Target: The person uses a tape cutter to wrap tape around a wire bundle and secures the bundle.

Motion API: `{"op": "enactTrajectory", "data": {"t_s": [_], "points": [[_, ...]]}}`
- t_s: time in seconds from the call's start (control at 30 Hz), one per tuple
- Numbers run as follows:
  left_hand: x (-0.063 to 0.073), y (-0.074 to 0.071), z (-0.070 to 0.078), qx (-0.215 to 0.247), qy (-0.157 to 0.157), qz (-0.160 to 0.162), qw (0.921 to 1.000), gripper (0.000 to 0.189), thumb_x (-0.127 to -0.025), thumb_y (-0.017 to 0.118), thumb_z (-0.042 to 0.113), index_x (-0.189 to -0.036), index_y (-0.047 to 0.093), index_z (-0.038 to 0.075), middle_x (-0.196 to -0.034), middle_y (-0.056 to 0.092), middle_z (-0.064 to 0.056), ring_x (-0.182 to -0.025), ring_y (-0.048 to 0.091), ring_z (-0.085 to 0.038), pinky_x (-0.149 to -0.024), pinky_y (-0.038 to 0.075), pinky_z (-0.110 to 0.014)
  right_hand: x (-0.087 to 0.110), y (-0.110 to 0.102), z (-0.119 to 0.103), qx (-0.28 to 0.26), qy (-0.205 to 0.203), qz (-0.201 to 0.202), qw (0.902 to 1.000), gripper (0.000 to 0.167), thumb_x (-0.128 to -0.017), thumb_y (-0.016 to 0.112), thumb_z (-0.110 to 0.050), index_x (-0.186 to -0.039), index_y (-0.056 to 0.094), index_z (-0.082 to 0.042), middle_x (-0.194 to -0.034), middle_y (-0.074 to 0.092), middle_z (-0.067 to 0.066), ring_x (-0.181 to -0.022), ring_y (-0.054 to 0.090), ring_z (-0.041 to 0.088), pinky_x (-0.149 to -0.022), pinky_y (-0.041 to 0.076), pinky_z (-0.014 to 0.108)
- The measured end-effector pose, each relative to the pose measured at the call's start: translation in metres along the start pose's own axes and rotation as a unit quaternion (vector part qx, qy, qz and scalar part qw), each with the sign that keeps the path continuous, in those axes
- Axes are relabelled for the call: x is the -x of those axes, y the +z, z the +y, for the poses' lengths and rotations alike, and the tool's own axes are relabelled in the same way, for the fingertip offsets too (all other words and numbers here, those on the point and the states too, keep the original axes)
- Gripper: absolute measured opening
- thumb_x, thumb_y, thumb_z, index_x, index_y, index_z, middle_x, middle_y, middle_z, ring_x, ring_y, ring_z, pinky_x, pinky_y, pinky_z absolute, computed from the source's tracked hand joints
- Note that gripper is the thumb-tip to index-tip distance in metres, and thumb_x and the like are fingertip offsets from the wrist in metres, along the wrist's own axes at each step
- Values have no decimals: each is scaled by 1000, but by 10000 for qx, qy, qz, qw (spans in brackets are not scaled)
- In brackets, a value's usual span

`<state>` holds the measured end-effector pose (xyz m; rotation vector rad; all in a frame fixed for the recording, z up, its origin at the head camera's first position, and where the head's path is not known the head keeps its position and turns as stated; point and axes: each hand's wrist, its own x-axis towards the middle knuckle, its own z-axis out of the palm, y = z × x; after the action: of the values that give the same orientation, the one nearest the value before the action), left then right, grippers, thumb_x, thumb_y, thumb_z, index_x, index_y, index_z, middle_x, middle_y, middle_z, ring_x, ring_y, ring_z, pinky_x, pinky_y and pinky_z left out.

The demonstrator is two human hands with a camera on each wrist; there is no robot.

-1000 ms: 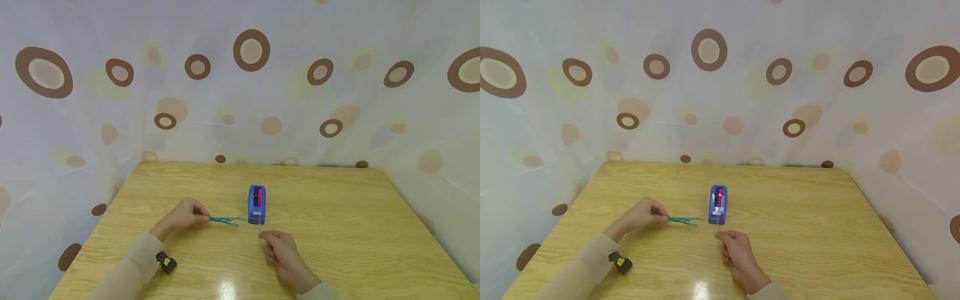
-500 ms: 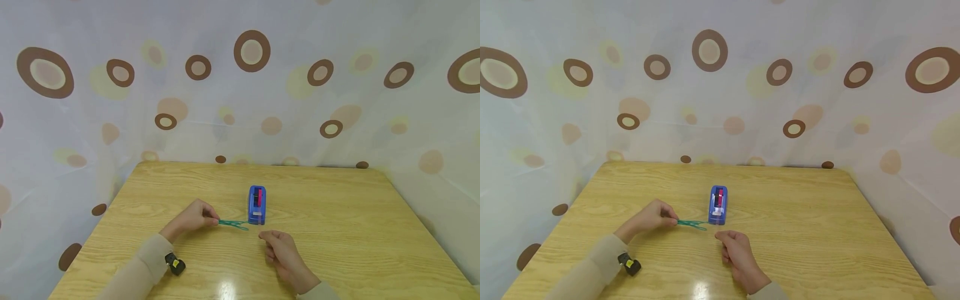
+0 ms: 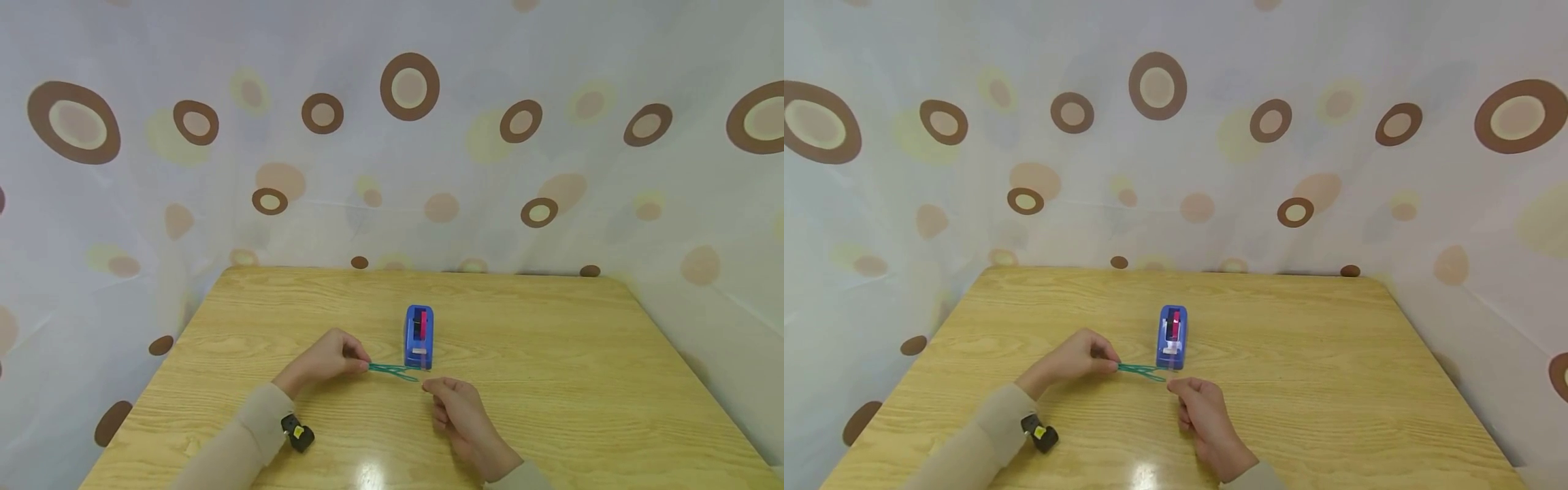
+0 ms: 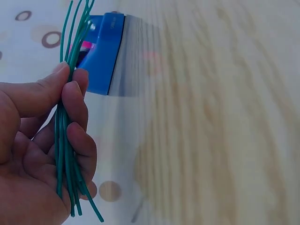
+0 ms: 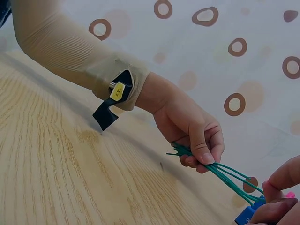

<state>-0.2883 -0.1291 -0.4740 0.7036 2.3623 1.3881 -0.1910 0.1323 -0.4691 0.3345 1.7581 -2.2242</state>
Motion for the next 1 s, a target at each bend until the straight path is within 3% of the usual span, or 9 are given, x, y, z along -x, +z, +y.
{"op": "enactTrajectory", "data": {"t_s": [0.27,0.53,0.8,1.0], "points": [[-9,10,7,-16,-71,6,10000,5,-88,74,8,-87,76,3,-79,70,0,-68,56,-12,-62,47,-26,1,0,2,28,-44,-29,10000,17,-93,63,-11,-77,60,-4,-60,34,-5,-52,32,9,-48,30,21],[-17,19,11,76,-107,4,9999,3,-88,74,6,-88,77,6,-80,70,0,-69,58,-12,-63,48,-26,1,0,2,-21,-59,6,10000,15,-93,62,-10,-80,61,-2,-61,35,-5,-52,32,8,-47,30,21],[-14,17,13,87,-195,16,9998,6,-88,73,3,-87,77,8,-82,70,1,-71,58,-13,-65,49,-27,1,1,-2,-77,-19,163,9998,15,-92,63,-10,-80,61,-2,-62,34,-4,-52,31,9,-48,29,22],[-16,18,13,49,-183,4,9998,7,-88,74,4,-86,77,9,-82,70,1,-71,58,-13,-65,49,-26,0,2,-3,-5,1,183,9998,14,-93,63,-12,-88,63,2,-63,35,-4,-53,32,10,-48,29,23]]}}
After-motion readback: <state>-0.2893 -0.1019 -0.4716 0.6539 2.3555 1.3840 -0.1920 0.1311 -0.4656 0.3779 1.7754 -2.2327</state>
